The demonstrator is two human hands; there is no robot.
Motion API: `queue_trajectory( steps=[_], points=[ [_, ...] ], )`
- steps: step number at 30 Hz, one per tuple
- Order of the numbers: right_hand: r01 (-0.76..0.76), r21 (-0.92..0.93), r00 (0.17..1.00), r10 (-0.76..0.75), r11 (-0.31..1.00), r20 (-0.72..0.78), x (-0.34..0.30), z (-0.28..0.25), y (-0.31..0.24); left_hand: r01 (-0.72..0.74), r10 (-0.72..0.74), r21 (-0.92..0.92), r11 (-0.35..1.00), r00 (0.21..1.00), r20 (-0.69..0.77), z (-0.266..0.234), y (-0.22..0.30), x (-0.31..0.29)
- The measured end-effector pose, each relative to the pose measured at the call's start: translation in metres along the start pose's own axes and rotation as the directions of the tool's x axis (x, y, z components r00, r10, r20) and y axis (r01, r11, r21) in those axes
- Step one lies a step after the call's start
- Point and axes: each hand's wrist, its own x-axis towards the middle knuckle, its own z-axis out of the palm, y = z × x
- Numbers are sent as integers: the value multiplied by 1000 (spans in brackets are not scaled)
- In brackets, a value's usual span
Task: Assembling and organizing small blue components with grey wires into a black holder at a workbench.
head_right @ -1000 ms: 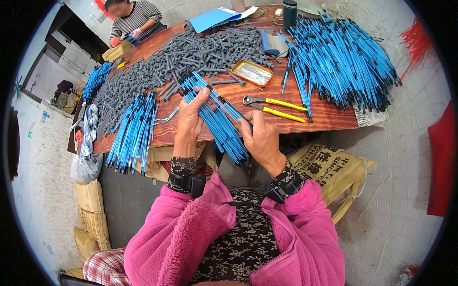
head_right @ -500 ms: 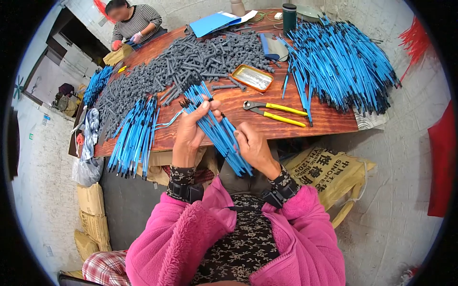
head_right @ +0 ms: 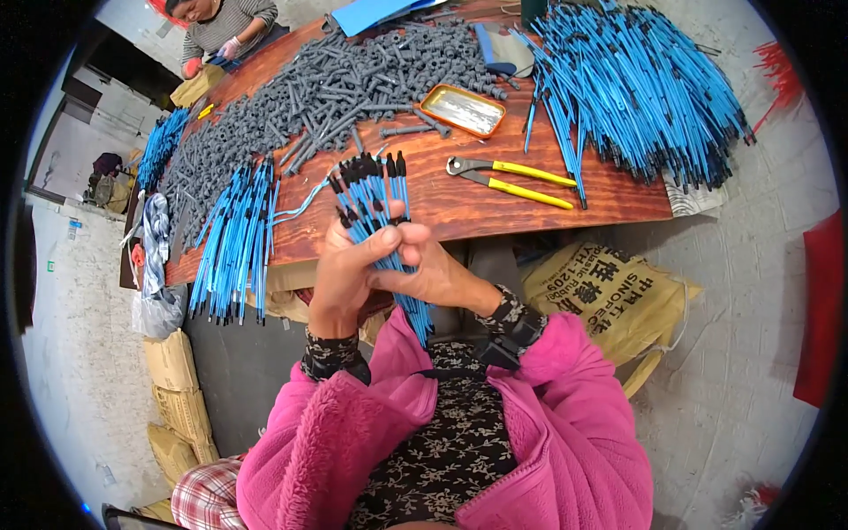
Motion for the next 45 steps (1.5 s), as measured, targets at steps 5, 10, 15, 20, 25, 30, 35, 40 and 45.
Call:
queue_trajectory(
  steps=[5, 10, 15, 20, 25, 30, 35, 40, 45],
  points=[
    [-218, 271, 967, 244, 938, -68, -17, 16, 57, 38, -35, 20, 999, 988, -150, -30, -48, 11],
    [-312, 488, 940, 341, 815, 31, -24, 7, 87, 95, -96, -14, 995, 965, -243, -42, -84, 29],
    [-412, 569, 906, 386, 711, 174, -35, 14, 110, 155, -156, -24, 988, 950, -272, -50, -90, 21],
    [-438, 493, 899, 376, 752, 226, -17, 13, 108, 73, -77, -26, 997, 958, -278, -64, -96, 11],
    [-469, 525, 881, 416, 711, 225, -23, 41, 100, 84, -94, -48, 995, 954, -285, -70, -87, -6],
    [-513, 501, 857, 453, 697, 246, -29, 53, 79, 125, -149, -114, 986, 960, -237, -75, -86, -23],
    [-566, 451, 810, 566, 690, 152, -58, 49, 97, 87, -118, -153, 984, 971, -207, -86, -134, -22],
    [-517, 498, 818, 574, 696, 46, -77, 53, 112, 63, -86, -145, 987, 983, -160, -83, -129, -20],
    [-330, 411, 900, 414, 850, -134, -83, 32, 107, 67, -90, -148, 987, 984, -154, -84, -136, -28]
  ],
)
